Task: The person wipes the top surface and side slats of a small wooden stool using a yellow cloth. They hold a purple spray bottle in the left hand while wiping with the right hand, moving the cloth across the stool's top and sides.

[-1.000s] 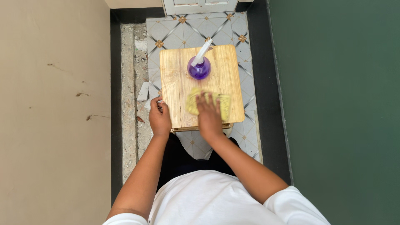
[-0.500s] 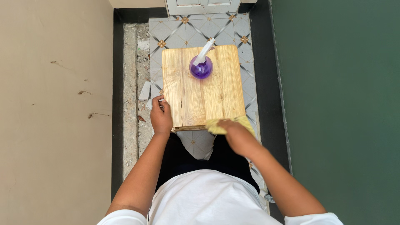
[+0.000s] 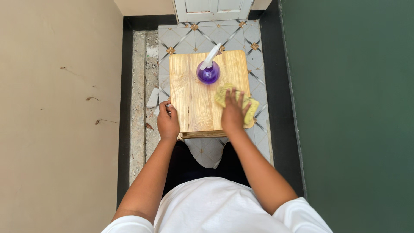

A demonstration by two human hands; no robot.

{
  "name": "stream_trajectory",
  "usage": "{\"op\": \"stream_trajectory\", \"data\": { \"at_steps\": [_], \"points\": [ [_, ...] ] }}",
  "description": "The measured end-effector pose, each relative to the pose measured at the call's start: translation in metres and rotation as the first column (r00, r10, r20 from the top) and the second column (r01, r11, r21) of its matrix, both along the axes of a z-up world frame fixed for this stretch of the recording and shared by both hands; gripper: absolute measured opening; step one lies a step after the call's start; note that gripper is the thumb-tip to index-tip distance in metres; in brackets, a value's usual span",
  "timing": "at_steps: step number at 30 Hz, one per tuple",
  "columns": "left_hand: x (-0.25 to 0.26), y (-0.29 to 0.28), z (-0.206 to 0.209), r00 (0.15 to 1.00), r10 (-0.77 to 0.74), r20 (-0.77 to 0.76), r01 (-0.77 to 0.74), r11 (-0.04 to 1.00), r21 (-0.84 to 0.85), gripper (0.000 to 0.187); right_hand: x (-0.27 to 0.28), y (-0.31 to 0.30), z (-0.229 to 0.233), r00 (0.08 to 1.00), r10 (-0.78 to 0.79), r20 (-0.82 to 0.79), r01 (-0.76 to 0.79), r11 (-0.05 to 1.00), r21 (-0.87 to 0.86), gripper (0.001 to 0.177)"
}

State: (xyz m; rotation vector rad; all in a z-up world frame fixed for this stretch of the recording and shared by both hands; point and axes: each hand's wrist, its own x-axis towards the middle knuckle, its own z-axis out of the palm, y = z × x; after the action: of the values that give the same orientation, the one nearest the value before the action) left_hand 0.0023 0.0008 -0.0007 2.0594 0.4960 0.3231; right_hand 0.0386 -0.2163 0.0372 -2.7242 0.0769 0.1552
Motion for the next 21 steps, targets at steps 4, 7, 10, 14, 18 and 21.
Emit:
{"op": "stream_trajectory", "data": {
  "at_steps": [4, 7, 10, 14, 18, 21],
  "points": [
    [0.002, 0.0, -0.004, 1.0, 0.005, 0.008, -0.005, 1.0, 0.006, 0.025, -0.035, 0.043, -0.002, 0.97, 0.24, 0.027, -0.239, 0.97, -0.029, 0.086],
    [0.003, 0.003, -0.01, 0.999, -0.001, 0.032, 0.002, 1.0, -0.017, 0.024, -0.069, 0.047, 0.007, 0.855, 0.508, 0.106, -0.516, 0.855, 0.06, 0.078],
    [0.003, 0.003, -0.013, 0.999, 0.003, 0.037, -0.002, 1.0, -0.023, 0.024, -0.077, 0.033, 0.018, 0.755, 0.648, 0.1, -0.655, 0.74, 0.153, 0.072],
    [0.003, 0.003, -0.011, 1.0, 0.013, 0.023, -0.012, 0.998, -0.058, 0.024, -0.09, -0.009, 0.032, 0.679, 0.734, -0.005, -0.716, 0.663, 0.219, 0.072],
    [0.0, 0.001, -0.006, 0.999, -0.001, 0.032, 0.002, 0.999, -0.052, 0.024, -0.102, -0.044, 0.053, 0.734, 0.664, -0.141, -0.642, 0.747, 0.175, 0.065],
    [0.001, 0.002, -0.003, 0.999, 0.008, 0.037, -0.006, 0.998, -0.062, 0.024, -0.103, -0.07, 0.081, 0.854, 0.504, -0.128, -0.437, 0.829, 0.349, 0.059]
  ]
}}
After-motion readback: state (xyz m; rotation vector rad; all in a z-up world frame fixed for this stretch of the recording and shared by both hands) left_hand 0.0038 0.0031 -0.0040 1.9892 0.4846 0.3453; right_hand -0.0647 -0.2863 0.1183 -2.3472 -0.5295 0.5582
